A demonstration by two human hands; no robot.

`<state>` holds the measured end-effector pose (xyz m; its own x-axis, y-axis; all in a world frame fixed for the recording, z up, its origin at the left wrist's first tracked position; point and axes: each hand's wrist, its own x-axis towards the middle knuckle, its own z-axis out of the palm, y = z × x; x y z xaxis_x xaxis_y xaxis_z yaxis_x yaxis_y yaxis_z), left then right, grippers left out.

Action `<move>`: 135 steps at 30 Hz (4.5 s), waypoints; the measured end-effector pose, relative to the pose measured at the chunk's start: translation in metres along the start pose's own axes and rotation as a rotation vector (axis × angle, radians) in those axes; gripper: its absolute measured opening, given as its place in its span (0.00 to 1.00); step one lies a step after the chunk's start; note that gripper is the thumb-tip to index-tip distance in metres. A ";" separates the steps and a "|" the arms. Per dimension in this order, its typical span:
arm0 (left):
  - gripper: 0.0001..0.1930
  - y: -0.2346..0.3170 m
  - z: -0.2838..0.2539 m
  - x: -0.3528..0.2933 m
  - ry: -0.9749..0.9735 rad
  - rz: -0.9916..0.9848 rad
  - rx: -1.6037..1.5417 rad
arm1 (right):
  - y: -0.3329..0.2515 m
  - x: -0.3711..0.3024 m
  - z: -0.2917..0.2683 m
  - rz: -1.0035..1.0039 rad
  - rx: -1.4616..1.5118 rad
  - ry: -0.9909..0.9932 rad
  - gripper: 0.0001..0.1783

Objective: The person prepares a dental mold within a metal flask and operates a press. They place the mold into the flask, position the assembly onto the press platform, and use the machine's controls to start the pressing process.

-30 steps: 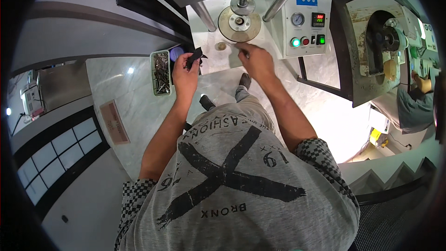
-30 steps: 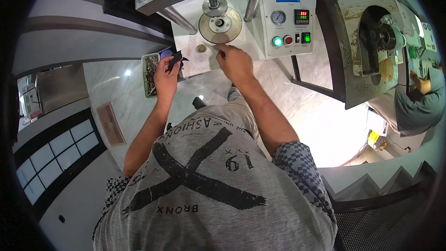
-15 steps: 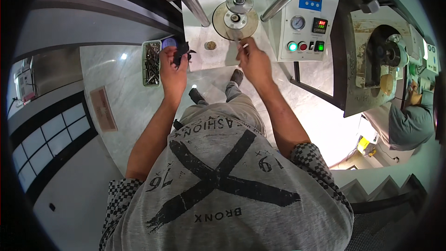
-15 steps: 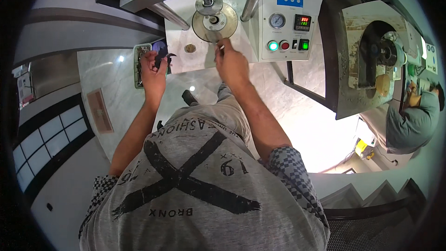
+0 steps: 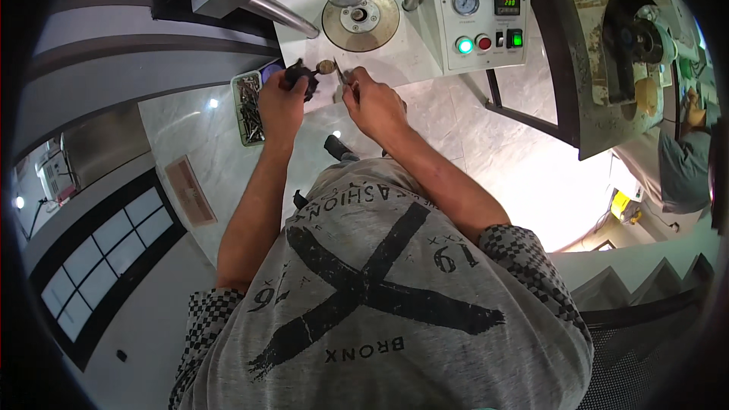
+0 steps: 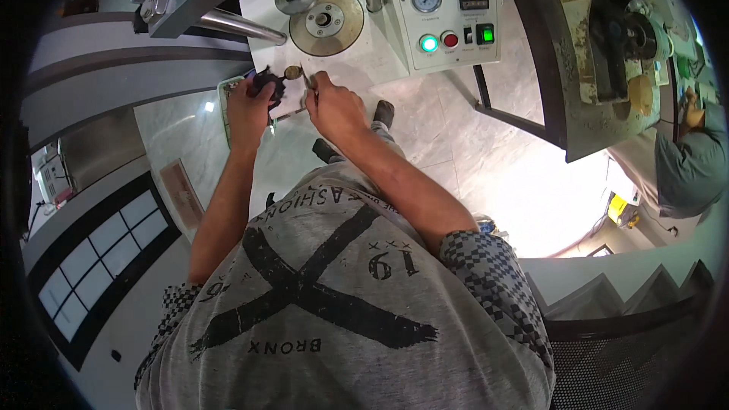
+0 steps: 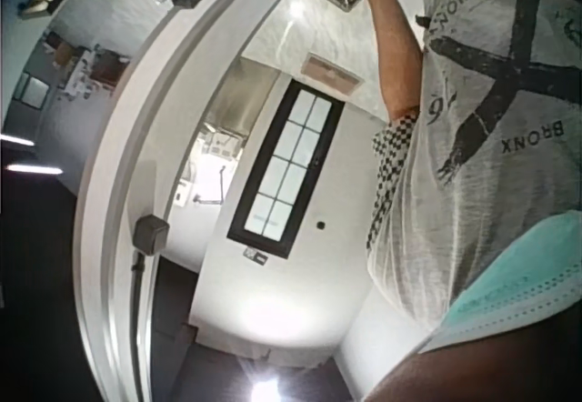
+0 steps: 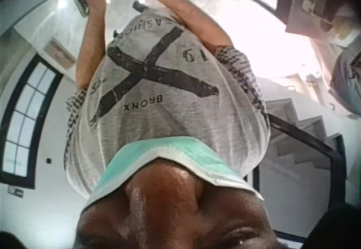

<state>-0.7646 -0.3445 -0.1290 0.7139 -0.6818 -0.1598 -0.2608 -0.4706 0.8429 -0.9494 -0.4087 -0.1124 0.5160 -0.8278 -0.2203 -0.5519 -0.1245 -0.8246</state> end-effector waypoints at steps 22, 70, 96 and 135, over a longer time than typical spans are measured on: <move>0.15 0.013 0.012 -0.034 -0.102 -0.187 -0.414 | 0.014 0.021 -0.051 -0.134 -0.236 0.044 0.12; 0.14 0.029 -0.016 -0.024 -0.244 0.074 0.024 | 0.004 -0.042 0.018 -0.136 -0.083 0.023 0.23; 0.13 0.027 -0.044 0.004 -0.515 0.191 0.063 | -0.002 -0.021 0.018 -0.133 -0.068 -0.041 0.19; 0.14 0.007 -0.025 -0.012 -0.246 0.348 0.102 | -0.005 -0.030 0.032 -0.060 -0.031 -0.081 0.20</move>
<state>-0.7584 -0.3255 -0.1087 0.3994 -0.9168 -0.0029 -0.5303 -0.2336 0.8150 -0.9407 -0.3659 -0.1184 0.5991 -0.7717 -0.2133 -0.5377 -0.1905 -0.8214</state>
